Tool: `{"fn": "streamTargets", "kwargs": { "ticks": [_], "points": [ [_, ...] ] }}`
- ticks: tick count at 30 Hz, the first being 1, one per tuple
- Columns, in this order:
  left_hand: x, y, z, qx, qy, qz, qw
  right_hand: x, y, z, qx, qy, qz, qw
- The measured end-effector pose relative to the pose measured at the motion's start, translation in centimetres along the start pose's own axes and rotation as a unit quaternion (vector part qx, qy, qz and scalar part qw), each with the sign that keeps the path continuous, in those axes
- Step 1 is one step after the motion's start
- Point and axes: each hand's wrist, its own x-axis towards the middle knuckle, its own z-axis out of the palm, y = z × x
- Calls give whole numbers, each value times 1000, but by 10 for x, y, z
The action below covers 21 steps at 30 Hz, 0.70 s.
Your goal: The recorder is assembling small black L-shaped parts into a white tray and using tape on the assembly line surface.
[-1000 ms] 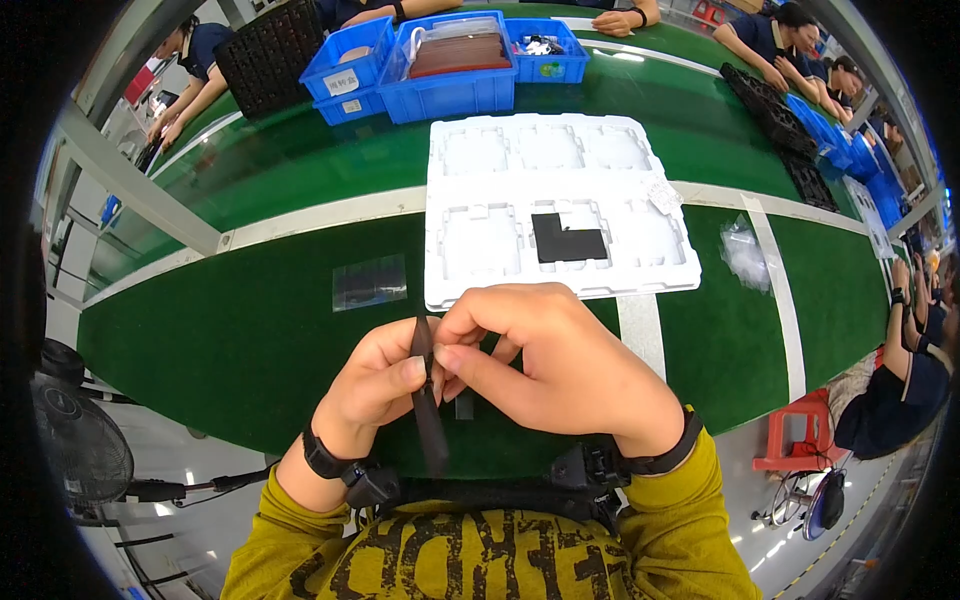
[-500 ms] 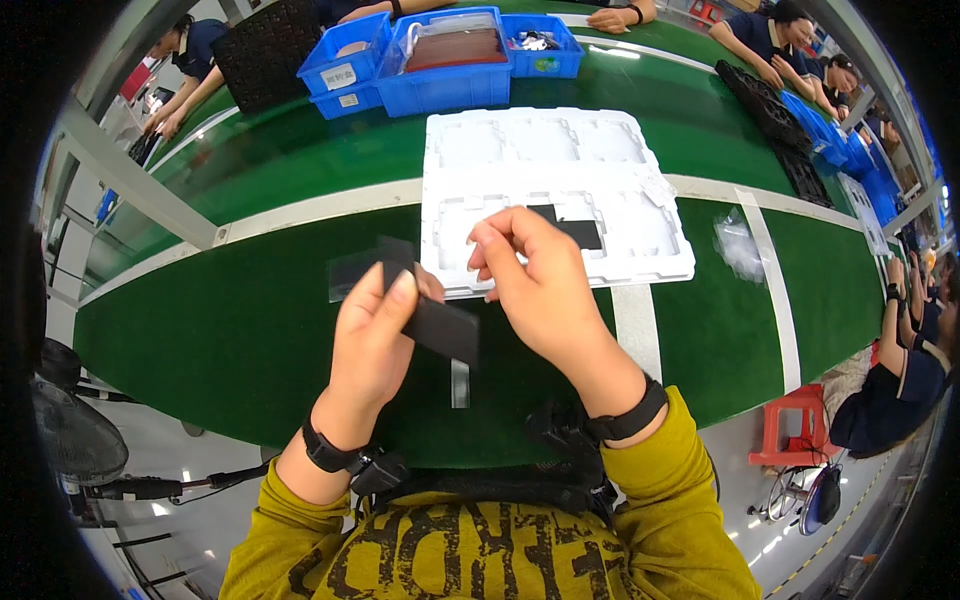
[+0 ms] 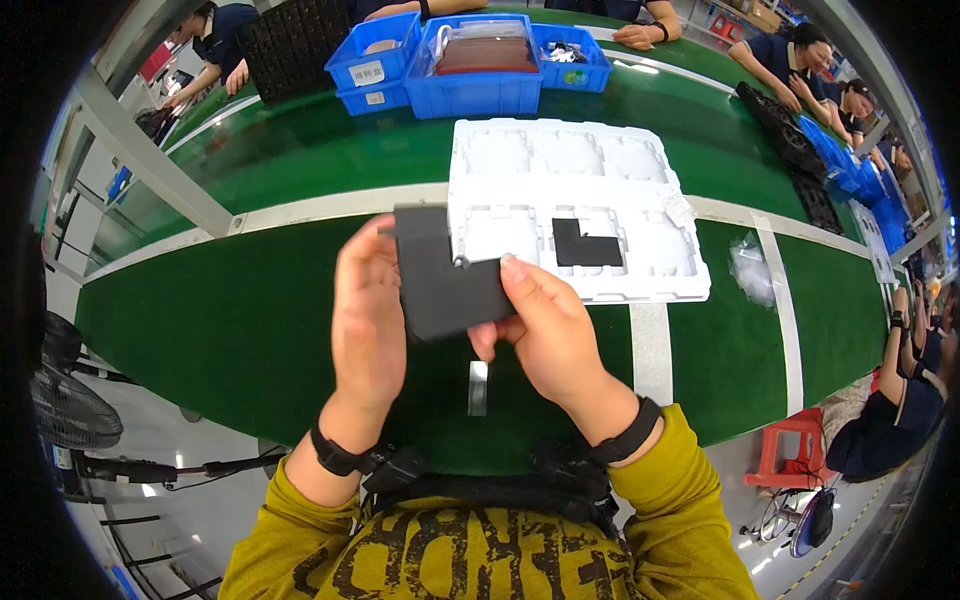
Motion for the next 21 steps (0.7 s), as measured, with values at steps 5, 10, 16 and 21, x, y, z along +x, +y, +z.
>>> {"fn": "streamTargets", "kwargs": {
  "ticks": [5, 10, 16, 21],
  "points": [
    [7, 4, -10, -99, -202, 80, 971, -3, 13, -8, 320, -309, 331, 833],
    [3, 12, -4, -44, -141, 40, 988, -4, 11, -5, 93, -229, 247, 937],
    [3, 1, -5, 115, -19, 24, 993, 7, 2, -25, -175, -28, -120, 977],
    [5, -1, -2, 79, -7, -29, 996, 1, 14, -12, -196, -4, -124, 973]
  ]
}}
